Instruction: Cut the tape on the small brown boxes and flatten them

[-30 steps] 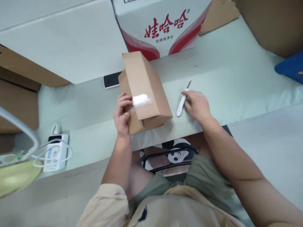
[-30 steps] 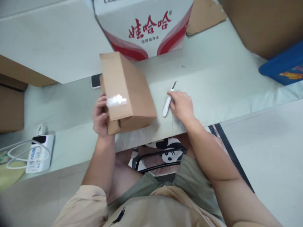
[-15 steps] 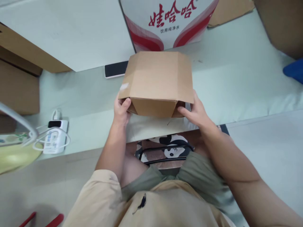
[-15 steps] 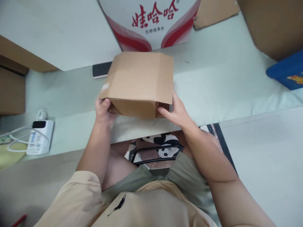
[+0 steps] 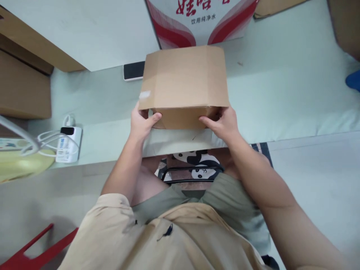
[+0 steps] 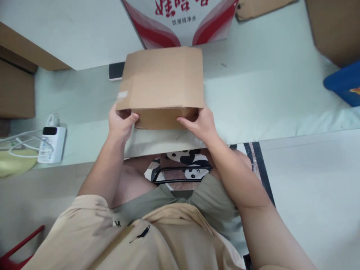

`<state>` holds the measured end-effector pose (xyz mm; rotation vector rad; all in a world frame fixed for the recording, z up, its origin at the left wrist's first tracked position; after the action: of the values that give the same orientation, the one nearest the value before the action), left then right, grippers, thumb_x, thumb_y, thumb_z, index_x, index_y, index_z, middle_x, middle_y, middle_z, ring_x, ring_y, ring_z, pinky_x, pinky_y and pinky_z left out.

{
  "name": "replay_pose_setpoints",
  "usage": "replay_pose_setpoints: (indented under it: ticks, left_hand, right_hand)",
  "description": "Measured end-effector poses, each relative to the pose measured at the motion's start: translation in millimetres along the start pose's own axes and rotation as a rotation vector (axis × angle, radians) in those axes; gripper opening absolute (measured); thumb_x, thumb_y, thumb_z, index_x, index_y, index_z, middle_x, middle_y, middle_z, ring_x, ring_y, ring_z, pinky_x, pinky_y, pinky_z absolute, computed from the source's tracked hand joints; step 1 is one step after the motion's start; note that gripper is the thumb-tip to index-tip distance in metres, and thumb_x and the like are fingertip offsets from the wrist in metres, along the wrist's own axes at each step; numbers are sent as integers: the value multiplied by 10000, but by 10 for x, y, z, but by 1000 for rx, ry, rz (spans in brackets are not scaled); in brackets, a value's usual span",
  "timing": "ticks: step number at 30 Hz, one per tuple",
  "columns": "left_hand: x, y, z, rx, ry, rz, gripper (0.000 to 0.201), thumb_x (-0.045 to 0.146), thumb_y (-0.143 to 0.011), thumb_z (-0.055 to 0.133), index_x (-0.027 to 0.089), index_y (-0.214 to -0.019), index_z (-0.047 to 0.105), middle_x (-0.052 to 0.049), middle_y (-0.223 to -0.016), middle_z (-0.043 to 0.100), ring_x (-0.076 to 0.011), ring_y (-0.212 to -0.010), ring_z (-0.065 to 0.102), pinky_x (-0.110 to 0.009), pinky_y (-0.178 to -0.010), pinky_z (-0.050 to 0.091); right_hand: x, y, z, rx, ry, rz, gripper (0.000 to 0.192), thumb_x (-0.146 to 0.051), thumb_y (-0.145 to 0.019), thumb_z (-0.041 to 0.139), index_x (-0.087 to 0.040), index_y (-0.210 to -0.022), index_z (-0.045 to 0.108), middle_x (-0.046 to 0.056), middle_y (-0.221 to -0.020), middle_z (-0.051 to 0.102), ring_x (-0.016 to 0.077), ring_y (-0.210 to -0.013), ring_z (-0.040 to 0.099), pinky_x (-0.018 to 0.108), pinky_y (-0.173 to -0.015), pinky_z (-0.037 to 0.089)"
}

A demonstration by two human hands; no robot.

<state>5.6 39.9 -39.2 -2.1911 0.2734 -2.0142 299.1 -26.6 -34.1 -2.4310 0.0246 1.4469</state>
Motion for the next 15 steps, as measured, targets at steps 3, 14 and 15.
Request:
replay_pose_setpoints:
  ticks: [3,14,15]
  left_hand:
    - [113,117,-33,70,-87,13,807,691,-488,927,245,-1105,660,-118,-1128,718,-338,-1172,680,-543,-1097,515]
    - [356,757,-57,223,-105,6,606,706,-663,785,246,-1046,692,-75,-1004,711,-280,-998,698,-434,-897,582]
    - [343,778,-82,227,-68,-1,564,716,-707,735,242,-1011,704,-65,-956,703,-272,-965,701,-414,-850,585]
  right_hand:
    - [-15,12,-24,-11,-46,-29,525,-596,-745,777,-197,-1052,631,71,-916,734,212,-793,682,358,-678,580]
    - [-15,-41,-132,-56,-218,-112,570,-686,-1010,341,-221,-1139,645,69,-1001,707,252,-1049,709,421,-847,621]
    - [0,-40,-127,-56,-219,-107,565,-672,-1019,322,-225,-1147,642,70,-1013,709,252,-1058,708,426,-862,620]
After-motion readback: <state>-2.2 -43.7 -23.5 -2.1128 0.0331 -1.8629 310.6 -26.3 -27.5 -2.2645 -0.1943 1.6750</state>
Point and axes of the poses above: each hand's wrist, its own y-axis away from the middle knuckle, its own z-axis out of the palm, x = y × z, the point moved 4 cm from there along -y, towards the middle knuckle
